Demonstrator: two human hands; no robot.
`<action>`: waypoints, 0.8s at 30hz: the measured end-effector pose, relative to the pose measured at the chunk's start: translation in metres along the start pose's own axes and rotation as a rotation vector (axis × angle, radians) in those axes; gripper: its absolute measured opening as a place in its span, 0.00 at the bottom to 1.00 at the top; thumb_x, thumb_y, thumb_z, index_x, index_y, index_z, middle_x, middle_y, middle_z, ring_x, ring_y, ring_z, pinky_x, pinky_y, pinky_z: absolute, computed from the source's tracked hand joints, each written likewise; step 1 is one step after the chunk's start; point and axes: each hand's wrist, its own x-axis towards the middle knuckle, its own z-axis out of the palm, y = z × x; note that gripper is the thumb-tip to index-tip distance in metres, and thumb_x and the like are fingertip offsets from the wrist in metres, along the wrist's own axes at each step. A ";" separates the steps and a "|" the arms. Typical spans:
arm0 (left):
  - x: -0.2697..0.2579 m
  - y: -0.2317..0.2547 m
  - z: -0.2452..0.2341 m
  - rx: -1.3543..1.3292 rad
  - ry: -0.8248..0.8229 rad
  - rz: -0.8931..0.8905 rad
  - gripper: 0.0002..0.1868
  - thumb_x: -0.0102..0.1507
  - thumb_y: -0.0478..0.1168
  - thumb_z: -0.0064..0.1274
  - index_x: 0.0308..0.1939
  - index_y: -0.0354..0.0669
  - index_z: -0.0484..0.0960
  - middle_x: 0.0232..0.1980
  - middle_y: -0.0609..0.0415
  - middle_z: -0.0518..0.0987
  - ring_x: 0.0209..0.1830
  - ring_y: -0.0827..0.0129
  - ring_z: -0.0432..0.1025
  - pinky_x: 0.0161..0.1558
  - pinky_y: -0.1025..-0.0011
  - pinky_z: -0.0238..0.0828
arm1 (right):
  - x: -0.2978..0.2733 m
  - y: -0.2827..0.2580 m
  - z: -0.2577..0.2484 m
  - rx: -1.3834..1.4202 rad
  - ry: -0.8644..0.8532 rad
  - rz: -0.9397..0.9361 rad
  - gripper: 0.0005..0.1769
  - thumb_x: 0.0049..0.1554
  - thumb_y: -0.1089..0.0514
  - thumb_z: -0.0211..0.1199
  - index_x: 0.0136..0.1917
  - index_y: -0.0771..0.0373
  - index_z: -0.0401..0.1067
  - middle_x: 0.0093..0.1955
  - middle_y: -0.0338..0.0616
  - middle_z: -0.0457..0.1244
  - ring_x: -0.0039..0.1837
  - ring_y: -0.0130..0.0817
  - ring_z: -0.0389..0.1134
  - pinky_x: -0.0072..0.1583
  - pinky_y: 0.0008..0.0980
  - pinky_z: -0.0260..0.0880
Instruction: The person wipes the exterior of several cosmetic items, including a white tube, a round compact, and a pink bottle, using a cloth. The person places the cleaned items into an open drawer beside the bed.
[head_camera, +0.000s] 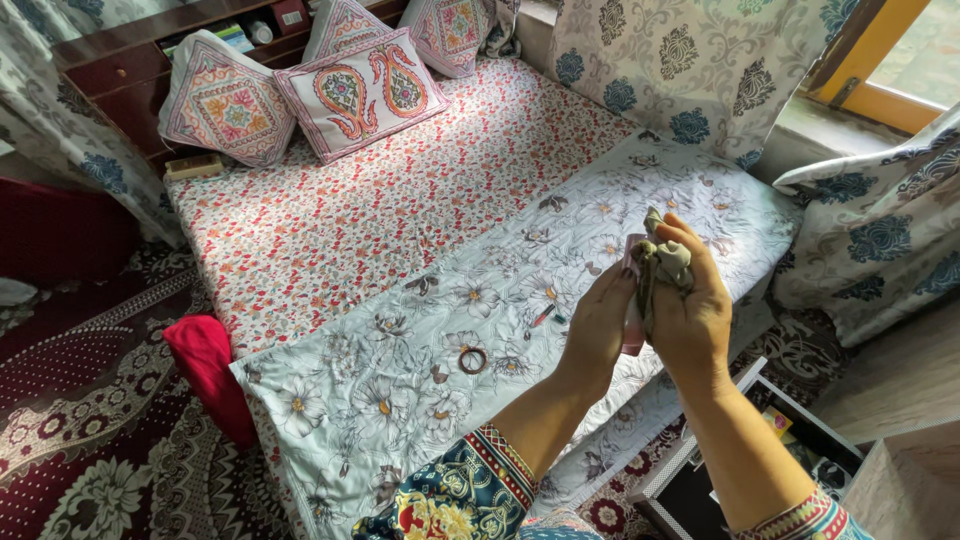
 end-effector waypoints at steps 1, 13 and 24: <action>0.001 0.001 -0.002 -0.008 0.006 0.009 0.20 0.77 0.47 0.38 0.66 0.41 0.74 0.37 0.57 0.72 0.28 0.77 0.64 0.27 0.77 0.62 | -0.001 -0.004 0.003 -0.028 0.014 -0.017 0.26 0.60 0.75 0.50 0.69 0.64 0.68 0.78 0.56 0.59 0.76 0.47 0.63 0.73 0.37 0.63; -0.005 0.000 -0.005 0.055 0.092 0.032 0.20 0.74 0.47 0.39 0.65 0.42 0.75 0.50 0.59 0.77 0.48 0.78 0.72 0.48 0.78 0.71 | 0.012 0.000 0.006 0.007 -0.022 -0.027 0.28 0.57 0.75 0.45 0.68 0.67 0.68 0.78 0.56 0.59 0.77 0.48 0.63 0.74 0.38 0.65; 0.000 0.018 -0.016 -0.114 0.137 0.107 0.23 0.75 0.43 0.32 0.73 0.43 0.66 0.60 0.52 0.76 0.56 0.72 0.73 0.57 0.71 0.73 | -0.028 -0.014 0.015 -0.346 -0.165 -0.278 0.25 0.57 0.70 0.55 0.68 0.65 0.68 0.75 0.55 0.61 0.76 0.46 0.63 0.74 0.38 0.63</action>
